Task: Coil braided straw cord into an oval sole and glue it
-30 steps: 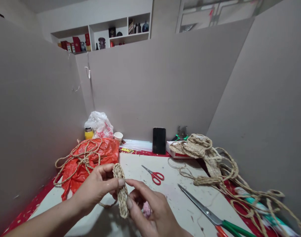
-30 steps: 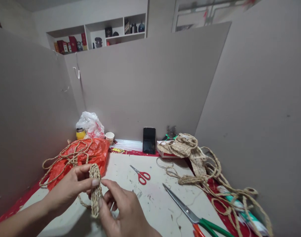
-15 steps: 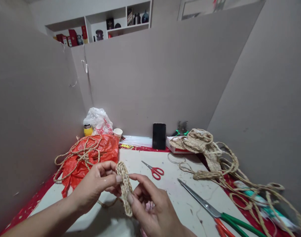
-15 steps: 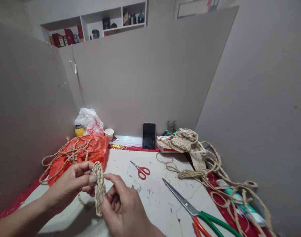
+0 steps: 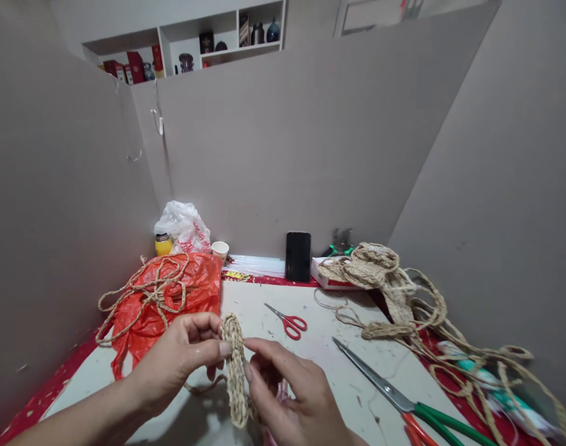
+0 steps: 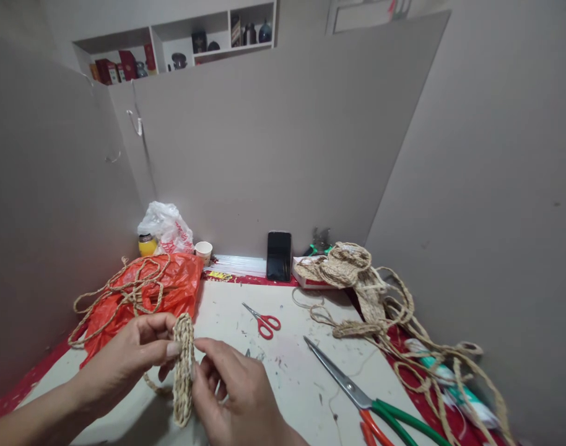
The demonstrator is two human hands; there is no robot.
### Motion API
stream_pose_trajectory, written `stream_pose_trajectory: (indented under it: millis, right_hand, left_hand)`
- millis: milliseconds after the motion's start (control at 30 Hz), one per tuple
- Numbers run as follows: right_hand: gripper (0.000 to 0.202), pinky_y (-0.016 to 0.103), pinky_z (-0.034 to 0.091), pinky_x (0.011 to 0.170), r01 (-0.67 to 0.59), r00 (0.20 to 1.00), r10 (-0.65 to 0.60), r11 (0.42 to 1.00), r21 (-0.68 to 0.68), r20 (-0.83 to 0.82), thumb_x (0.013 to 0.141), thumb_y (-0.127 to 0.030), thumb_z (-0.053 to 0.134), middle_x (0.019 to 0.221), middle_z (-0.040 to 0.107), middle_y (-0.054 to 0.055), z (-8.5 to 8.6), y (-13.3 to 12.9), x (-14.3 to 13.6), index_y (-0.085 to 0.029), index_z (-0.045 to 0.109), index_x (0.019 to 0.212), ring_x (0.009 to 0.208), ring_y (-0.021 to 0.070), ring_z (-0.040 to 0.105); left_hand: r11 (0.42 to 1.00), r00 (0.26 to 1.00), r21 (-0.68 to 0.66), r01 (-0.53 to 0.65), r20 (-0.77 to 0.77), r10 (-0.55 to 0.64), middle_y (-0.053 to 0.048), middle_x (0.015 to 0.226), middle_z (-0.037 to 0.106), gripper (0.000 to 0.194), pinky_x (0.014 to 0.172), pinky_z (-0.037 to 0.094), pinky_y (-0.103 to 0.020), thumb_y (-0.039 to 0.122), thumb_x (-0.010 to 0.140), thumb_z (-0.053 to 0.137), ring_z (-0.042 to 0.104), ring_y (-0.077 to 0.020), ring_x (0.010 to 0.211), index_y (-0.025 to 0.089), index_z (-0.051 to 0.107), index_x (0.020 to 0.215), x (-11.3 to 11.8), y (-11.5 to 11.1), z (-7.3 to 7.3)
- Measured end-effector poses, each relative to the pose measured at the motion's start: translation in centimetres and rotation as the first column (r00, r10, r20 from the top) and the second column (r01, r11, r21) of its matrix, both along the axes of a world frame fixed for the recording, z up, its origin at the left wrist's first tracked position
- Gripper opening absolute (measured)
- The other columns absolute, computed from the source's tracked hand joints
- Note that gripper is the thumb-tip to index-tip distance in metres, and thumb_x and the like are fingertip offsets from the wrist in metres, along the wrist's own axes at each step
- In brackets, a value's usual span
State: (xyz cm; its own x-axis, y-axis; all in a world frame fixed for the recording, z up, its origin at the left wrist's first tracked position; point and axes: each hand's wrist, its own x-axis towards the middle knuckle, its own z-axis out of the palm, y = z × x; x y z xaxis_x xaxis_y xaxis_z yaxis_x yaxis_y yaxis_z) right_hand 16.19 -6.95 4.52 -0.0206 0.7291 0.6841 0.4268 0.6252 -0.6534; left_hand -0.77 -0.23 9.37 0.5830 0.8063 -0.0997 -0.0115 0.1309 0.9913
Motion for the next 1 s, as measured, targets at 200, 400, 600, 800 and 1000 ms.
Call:
stream_pose_trajectory:
  millis: [200, 400, 600, 800, 1000]
  right_hand:
    - [0.024, 0.024, 0.052, 0.054, -0.027, 0.999, 0.028, 1.0, -0.01, 0.036, 0.084, -0.01, 0.053, 0.074, 0.069, 0.006, 0.0, -0.1, 0.2, -0.011, 0.063, 0.106, 0.058, 0.0135, 0.062]
    - [0.029, 0.027, 0.054, 0.058, -0.043, 0.996, 0.04, 0.998, 0.035, 0.079, 0.085, -0.006, 0.051, 0.076, 0.068, 0.007, -0.6, 0.0, 0.3, -0.013, 0.063, 0.11, 0.062, 0.0156, 0.065]
    - [0.034, 0.023, 0.05, 0.05, -0.089, 0.992, 0.093, 0.995, -0.047, 0.087, 0.089, -0.012, 0.046, 0.067, 0.063, 0.001, -0.4, -0.5, 0.8, -0.013, 0.054, 0.122, 0.052, 0.0125, 0.059]
    - [0.036, 0.019, 0.05, 0.045, -0.028, 0.998, 0.039, 0.979, -0.2, 0.051, 0.091, -0.017, 0.043, 0.081, 0.07, 0.001, 0.8, -1.3, 2.4, -0.021, 0.045, 0.127, 0.055, 0.011, 0.063]
    - [0.038, 0.042, 0.057, 0.081, 0.3, 0.835, -0.126, 0.921, -0.249, 0.536, 0.084, -0.027, 0.057, 0.108, 0.07, 0.015, -1.8, -3.8, 6.3, -0.014, 0.058, 0.119, 0.094, 0.0263, 0.068]
  left_hand:
    - [0.999, 1.0, -0.035, -0.019, -0.013, 0.018, 0.002, 0.06, 0.06, 0.019, 0.055, 0.04, -0.02, 0.026, 0.068, 0.076, 0.05, -0.0081, 0.054, 0.014, 0.063, 0.074, 0.2, -0.1, -0.7]
    - [0.995, 1.0, -0.096, -0.03, -0.007, 0.03, 0.001, 0.058, 0.062, 0.025, 0.055, 0.041, -0.022, 0.027, 0.062, 0.08, 0.052, -0.0089, 0.052, 0.013, 0.061, 0.07, 1.0, 0.0, -1.4]
    - [0.999, 0.999, -0.033, -0.04, 0.032, 0.041, 0.003, 0.061, 0.059, 0.015, 0.059, 0.043, -0.022, 0.022, 0.068, 0.074, 0.051, -0.009, 0.056, 0.014, 0.061, 0.072, 1.3, 0.0, -1.6]
    - [0.999, 0.997, 0.028, -0.044, 0.057, 0.042, 0.003, 0.062, 0.058, 0.012, 0.057, 0.041, -0.022, 0.021, 0.07, 0.07, 0.049, -0.0096, 0.057, 0.015, 0.06, 0.071, 1.0, 0.1, -1.2]
    - [0.983, 0.993, 0.142, -0.115, 0.011, 0.115, 0.003, 0.063, 0.056, 0.012, 0.062, 0.041, -0.023, 0.022, 0.075, 0.067, 0.05, -0.0101, 0.06, 0.017, 0.058, 0.071, 0.0, 1.5, -1.1]
